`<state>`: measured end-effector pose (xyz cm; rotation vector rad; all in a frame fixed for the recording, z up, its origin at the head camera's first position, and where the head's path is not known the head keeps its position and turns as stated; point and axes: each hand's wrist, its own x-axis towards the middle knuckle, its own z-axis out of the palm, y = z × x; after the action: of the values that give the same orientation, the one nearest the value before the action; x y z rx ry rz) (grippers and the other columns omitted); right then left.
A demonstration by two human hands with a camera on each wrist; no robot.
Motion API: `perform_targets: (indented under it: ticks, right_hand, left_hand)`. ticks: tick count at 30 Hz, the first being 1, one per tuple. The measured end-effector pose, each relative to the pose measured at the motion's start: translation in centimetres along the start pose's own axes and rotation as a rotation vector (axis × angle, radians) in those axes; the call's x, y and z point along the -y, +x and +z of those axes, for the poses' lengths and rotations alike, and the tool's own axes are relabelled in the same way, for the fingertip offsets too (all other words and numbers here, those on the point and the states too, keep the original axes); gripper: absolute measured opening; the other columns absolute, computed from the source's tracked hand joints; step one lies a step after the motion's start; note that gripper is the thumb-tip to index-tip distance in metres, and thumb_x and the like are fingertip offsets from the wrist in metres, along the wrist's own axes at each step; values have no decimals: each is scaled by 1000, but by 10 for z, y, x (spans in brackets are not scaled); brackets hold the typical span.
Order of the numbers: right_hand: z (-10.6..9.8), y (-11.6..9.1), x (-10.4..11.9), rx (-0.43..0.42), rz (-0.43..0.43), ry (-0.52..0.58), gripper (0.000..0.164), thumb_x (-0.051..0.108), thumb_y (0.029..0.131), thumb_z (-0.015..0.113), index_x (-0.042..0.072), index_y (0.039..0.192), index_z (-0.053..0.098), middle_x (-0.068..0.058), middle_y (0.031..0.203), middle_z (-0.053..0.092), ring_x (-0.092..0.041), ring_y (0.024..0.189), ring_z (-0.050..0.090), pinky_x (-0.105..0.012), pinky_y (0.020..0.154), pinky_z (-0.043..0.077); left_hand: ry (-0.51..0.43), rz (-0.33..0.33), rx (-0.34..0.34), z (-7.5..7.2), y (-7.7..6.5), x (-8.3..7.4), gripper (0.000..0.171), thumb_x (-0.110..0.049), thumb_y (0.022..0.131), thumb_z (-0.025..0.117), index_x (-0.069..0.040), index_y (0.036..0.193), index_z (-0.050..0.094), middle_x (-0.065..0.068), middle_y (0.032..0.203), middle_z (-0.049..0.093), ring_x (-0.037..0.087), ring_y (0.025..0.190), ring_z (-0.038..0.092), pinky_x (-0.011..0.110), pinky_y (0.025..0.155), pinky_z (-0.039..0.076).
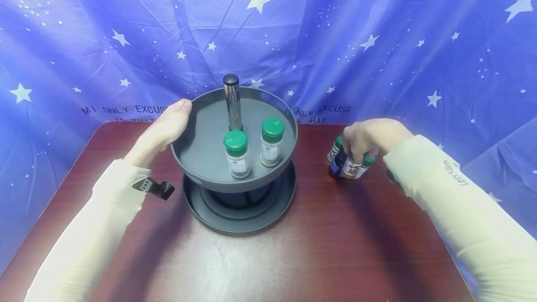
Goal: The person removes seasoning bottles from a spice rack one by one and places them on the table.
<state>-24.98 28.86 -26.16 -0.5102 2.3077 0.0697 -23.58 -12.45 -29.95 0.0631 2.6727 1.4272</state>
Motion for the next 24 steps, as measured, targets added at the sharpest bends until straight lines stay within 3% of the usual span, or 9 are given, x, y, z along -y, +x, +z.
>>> perform_targets:
  ticks: [6,13,19,24]
  right_hand:
    - [9,5,-1,-10,7,-1,36,10,76,76,-2,106,61,-14,86,63,-18,61,63,-32,53,56]
    - [24,12,-6,-35,-37,36,30,9,74,80,-3,97,63,-15,85,60,-15,60,62,-31,54,61]
    - [32,17,-7,-24,-15,83,36,8,78,79,-10,103,61,-19,95,61,-15,68,63,-34,60,64]
    - [39,21,-7,-33,1,73,36,10,78,77,-11,104,61,-21,95,60,-18,63,66,-33,55,63]
  left_hand:
    - [2,7,-6,0,0,0,44,-22,107,17,3,131,44,23,128,47,32,121,41,52,110,35]
    - [-4,3,1,1,0,0,45,-22,107,17,2,132,44,23,128,47,32,120,42,52,109,36]
    - [2,5,0,1,1,1,46,-23,107,16,2,134,43,24,131,47,32,122,41,52,111,34]
    - [-2,3,1,1,0,1,46,-23,107,16,2,134,43,23,130,47,32,121,41,52,110,34]
